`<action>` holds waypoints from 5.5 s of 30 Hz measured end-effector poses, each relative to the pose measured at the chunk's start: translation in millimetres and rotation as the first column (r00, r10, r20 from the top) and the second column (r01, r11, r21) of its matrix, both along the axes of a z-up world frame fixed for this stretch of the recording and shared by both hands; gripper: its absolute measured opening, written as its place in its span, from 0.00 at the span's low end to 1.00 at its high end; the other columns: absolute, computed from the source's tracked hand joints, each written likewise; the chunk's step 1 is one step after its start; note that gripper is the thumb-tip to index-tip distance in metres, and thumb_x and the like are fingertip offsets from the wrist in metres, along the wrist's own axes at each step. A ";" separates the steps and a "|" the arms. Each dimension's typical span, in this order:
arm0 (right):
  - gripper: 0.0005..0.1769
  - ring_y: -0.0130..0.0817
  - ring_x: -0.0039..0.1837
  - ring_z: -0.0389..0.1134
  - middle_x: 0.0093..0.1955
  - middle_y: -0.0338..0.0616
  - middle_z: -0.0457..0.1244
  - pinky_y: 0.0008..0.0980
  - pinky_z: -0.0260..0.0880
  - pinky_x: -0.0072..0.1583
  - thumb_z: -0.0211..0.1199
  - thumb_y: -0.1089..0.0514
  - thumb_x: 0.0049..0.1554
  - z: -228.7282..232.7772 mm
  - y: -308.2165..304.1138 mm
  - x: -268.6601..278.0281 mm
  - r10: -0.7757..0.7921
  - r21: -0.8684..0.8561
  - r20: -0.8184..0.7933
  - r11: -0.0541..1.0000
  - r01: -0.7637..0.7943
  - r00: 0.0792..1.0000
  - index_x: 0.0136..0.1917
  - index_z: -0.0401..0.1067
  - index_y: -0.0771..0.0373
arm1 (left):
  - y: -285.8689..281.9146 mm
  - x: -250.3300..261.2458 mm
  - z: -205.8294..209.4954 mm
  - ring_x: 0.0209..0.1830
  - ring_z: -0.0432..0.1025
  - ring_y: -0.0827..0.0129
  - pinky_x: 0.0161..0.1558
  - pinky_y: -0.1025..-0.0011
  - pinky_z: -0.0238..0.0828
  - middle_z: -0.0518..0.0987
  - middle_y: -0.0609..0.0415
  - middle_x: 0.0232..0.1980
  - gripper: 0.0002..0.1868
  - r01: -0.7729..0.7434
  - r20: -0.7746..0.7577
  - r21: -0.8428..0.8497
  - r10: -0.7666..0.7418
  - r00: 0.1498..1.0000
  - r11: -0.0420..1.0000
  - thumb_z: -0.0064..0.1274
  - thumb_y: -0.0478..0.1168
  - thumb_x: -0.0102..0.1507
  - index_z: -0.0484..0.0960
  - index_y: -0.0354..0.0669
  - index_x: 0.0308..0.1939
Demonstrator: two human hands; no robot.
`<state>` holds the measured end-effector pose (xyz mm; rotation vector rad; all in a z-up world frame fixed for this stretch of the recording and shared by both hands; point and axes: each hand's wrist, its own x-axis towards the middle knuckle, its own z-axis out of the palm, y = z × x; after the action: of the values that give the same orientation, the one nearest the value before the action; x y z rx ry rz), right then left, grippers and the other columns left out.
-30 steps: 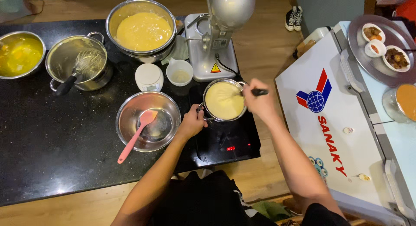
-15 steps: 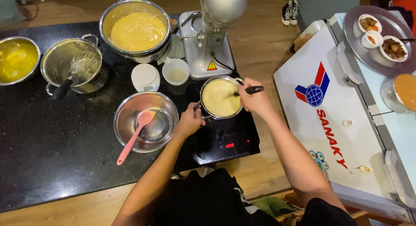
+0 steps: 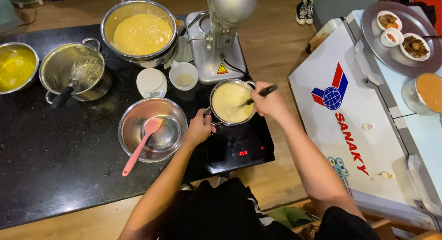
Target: The person pours a yellow liquid from a metal bowl into a saucepan on an induction cooktop using a pink spatula. They then continuously whisk the mixture in the saucepan while it heats.
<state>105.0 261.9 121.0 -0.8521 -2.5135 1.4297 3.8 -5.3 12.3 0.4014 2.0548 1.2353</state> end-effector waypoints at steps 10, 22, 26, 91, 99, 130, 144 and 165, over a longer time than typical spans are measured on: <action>0.17 0.63 0.36 0.71 0.27 0.60 0.61 0.54 0.70 0.43 0.65 0.50 0.64 -55.7 50.4 -13.2 -0.146 0.360 -0.102 0.917 0.173 0.984 0.37 0.68 0.58 | 1.4 28.5 -1.8 0.23 0.82 0.61 0.25 0.67 0.83 0.91 0.49 0.32 0.16 -0.012 0.061 0.011 0.011 0.998 1.000 0.43 0.42 0.79 0.74 0.38 0.68; 0.13 0.34 0.19 0.61 0.21 0.52 0.63 0.29 0.55 0.24 0.59 0.63 0.61 -6.5 11.5 -1.0 0.077 -0.024 -0.019 0.997 -0.077 0.997 0.36 0.60 0.59 | 7.9 75.5 10.3 0.62 0.86 0.41 0.64 0.42 0.83 0.92 0.41 0.53 0.27 0.116 -0.013 -0.211 -0.121 0.993 0.971 0.60 0.59 0.72 0.82 0.39 0.59; 0.19 0.53 0.35 0.70 0.27 0.56 0.64 0.43 0.67 0.41 0.66 0.54 0.69 -44.3 31.9 -6.9 -0.048 0.231 -0.116 0.970 0.074 0.992 0.38 0.65 0.60 | 11.3 92.3 20.7 0.61 0.86 0.43 0.65 0.43 0.83 0.94 0.48 0.51 0.32 0.294 -0.044 -0.232 -0.311 0.949 0.927 0.58 0.63 0.71 0.82 0.44 0.68; 0.24 0.59 0.37 0.68 0.29 0.58 0.62 0.49 0.67 0.45 0.68 0.49 0.68 -27.0 36.8 -1.4 -0.177 0.319 -0.069 0.929 0.190 0.982 0.36 0.63 0.58 | 9.2 -24.0 22.0 0.23 0.86 0.58 0.35 0.62 0.88 0.89 0.46 0.27 0.21 -0.101 0.030 -0.120 0.105 0.994 0.988 0.52 0.51 0.74 0.92 0.42 0.59; 0.17 0.41 0.38 0.70 0.30 0.54 0.63 0.34 0.69 0.44 0.66 0.57 0.66 -58.0 30.0 -11.1 -0.089 0.317 -0.320 0.928 0.195 0.943 0.37 0.65 0.58 | 3.3 -18.7 37.2 0.16 0.82 0.57 0.20 0.64 0.87 0.88 0.43 0.27 0.19 -0.095 0.046 -0.049 0.098 0.994 0.994 0.48 0.48 0.77 0.90 0.38 0.53; 0.15 0.62 0.42 0.73 0.37 0.65 0.68 0.48 0.71 0.46 0.68 0.56 0.68 -36.0 29.4 -2.4 0.046 0.345 -0.314 0.936 0.068 0.948 0.40 0.71 0.60 | 18.2 -29.7 -0.4 0.15 0.79 0.58 0.18 0.63 0.88 0.87 0.37 0.27 0.15 -0.189 0.162 0.055 0.178 0.971 0.980 0.51 0.46 0.78 0.88 0.38 0.50; 0.17 0.47 0.35 0.74 0.30 0.49 0.69 0.39 0.73 0.45 0.63 0.54 0.71 -46.7 39.1 -12.4 0.023 0.234 -0.104 0.972 0.002 0.994 0.40 0.66 0.57 | 14.8 -27.2 7.4 0.14 0.79 0.59 0.17 0.64 0.87 0.87 0.40 0.26 0.15 -0.166 0.152 0.045 0.158 0.976 0.985 0.52 0.46 0.77 0.88 0.40 0.51; 0.16 0.58 0.36 0.70 0.29 0.61 0.63 0.45 0.66 0.41 0.68 0.61 0.68 -36.3 5.1 33.5 -0.144 0.284 -0.372 0.923 0.260 0.917 0.39 0.68 0.59 | 15.4 -26.9 1.1 0.14 0.78 0.58 0.17 0.62 0.87 0.87 0.39 0.27 0.15 -0.190 0.190 0.064 0.175 0.966 0.980 0.53 0.47 0.78 0.88 0.39 0.52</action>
<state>138.5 266.9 84.8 -0.7053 -2.2287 0.9564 -23.1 10.0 13.4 0.1304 1.9213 1.4146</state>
